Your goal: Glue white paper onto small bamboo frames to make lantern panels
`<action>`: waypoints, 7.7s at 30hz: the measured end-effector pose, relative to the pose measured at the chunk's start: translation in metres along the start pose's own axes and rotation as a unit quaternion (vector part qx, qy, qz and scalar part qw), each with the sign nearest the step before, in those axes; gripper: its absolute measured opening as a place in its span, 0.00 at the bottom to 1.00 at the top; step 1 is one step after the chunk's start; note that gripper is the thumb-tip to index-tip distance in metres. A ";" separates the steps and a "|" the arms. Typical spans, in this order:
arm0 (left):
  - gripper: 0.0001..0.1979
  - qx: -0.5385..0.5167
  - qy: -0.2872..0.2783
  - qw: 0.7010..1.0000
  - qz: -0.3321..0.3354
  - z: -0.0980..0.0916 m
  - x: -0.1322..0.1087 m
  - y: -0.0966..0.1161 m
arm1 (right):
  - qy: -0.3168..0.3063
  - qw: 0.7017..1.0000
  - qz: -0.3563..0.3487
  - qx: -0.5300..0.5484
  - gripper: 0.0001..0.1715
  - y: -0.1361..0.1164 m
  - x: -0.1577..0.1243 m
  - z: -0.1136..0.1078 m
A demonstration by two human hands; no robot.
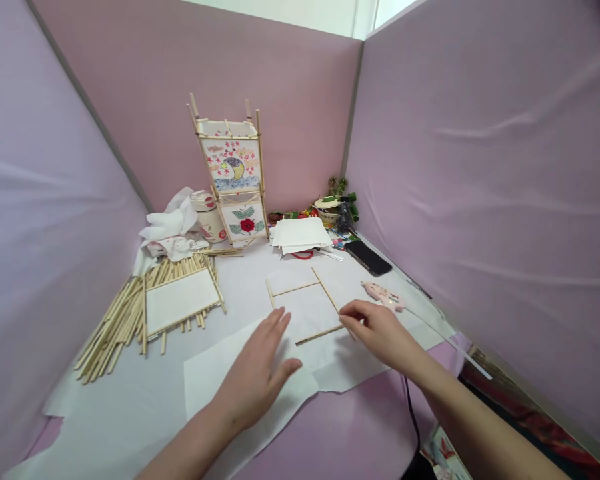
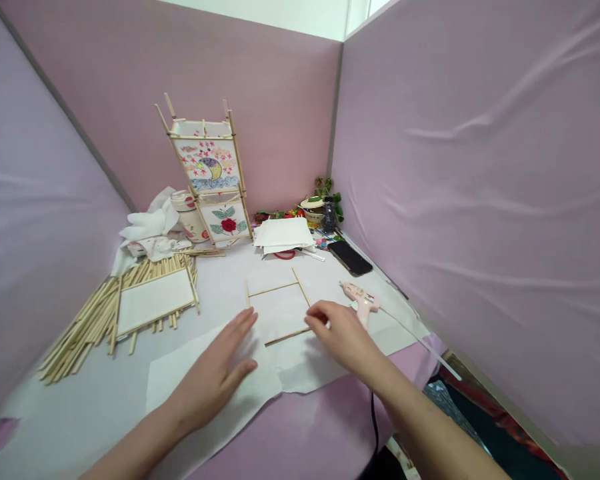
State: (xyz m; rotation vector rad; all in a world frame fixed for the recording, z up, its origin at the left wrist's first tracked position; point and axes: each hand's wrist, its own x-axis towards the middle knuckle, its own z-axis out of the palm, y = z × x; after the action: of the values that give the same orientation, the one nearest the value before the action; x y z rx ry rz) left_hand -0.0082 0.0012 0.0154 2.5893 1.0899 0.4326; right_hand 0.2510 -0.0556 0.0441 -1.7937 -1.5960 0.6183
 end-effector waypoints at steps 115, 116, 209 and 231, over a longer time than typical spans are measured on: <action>0.16 -0.074 0.053 0.948 -0.305 0.042 -0.002 0.026 | -0.146 0.983 -0.026 -0.113 0.11 0.064 0.022 0.001; 0.16 -0.079 0.051 0.946 -0.311 0.043 -0.003 0.026 | -0.141 0.983 -0.026 -0.111 0.10 0.065 0.021 0.002; 0.28 0.187 0.033 0.979 0.068 0.060 -0.030 0.039 | -0.080 0.892 -0.373 -0.241 0.21 0.070 -0.021 0.032; 0.25 0.132 0.002 0.987 -0.090 0.064 -0.022 0.065 | -0.136 0.935 -0.274 -0.180 0.15 0.057 -0.017 0.022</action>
State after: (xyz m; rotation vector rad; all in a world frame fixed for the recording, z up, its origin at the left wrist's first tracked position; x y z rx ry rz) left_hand 0.0435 -0.0681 -0.0212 2.6778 1.4571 0.2659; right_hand 0.2716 -0.0715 -0.0138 -1.4230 -2.4054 0.3278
